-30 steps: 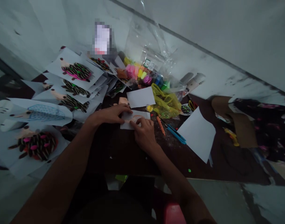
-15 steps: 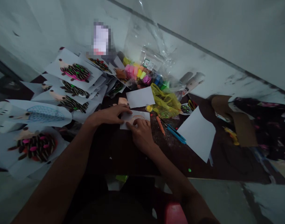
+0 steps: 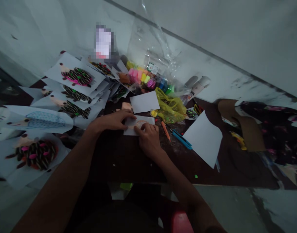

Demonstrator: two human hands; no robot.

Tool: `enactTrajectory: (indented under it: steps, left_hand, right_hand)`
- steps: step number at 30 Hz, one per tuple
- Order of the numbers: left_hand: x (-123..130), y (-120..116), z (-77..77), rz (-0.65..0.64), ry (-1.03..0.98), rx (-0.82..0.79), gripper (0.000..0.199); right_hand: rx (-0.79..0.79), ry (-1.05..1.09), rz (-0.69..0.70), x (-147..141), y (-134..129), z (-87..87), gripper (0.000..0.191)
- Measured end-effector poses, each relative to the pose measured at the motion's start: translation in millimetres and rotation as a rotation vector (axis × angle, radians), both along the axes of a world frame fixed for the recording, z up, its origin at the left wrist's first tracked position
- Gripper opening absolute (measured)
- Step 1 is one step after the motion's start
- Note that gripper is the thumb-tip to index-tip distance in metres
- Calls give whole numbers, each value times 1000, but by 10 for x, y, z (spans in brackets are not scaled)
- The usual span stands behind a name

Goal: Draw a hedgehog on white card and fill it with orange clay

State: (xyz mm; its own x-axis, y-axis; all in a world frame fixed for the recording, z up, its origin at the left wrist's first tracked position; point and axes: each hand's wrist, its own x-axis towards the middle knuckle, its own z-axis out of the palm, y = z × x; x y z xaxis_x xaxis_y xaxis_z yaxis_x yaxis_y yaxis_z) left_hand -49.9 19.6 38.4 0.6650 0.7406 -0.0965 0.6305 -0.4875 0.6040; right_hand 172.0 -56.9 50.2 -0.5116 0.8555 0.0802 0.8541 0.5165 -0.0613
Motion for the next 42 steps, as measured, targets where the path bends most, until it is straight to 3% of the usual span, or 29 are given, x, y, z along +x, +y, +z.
enactTrajectory:
  steps: [12,16,22,28,33,42]
  left_hand:
    - [78,-34,52,57,17,48,58]
    - [157,-39,56,131,-28,67,46]
    - [259,-56,26,242,25,106,39]
    - [252,-45,1,242,31,87,40]
    - [246,-37,11,240,57,106,42]
    - [248,-54,36,245,46,111,43]
  right_hand:
    - [1,81,-24,40,59,-34,42]
    - [69,165,-72,128,130,-74,49]
    - [53,89,-39,86,142,-65,45]
    - [-15,71,-54,58,156,-8,44]
    - [35,132,-133,165,176,-7,48]
    - [-5,109,-75,136,115,-51,37]
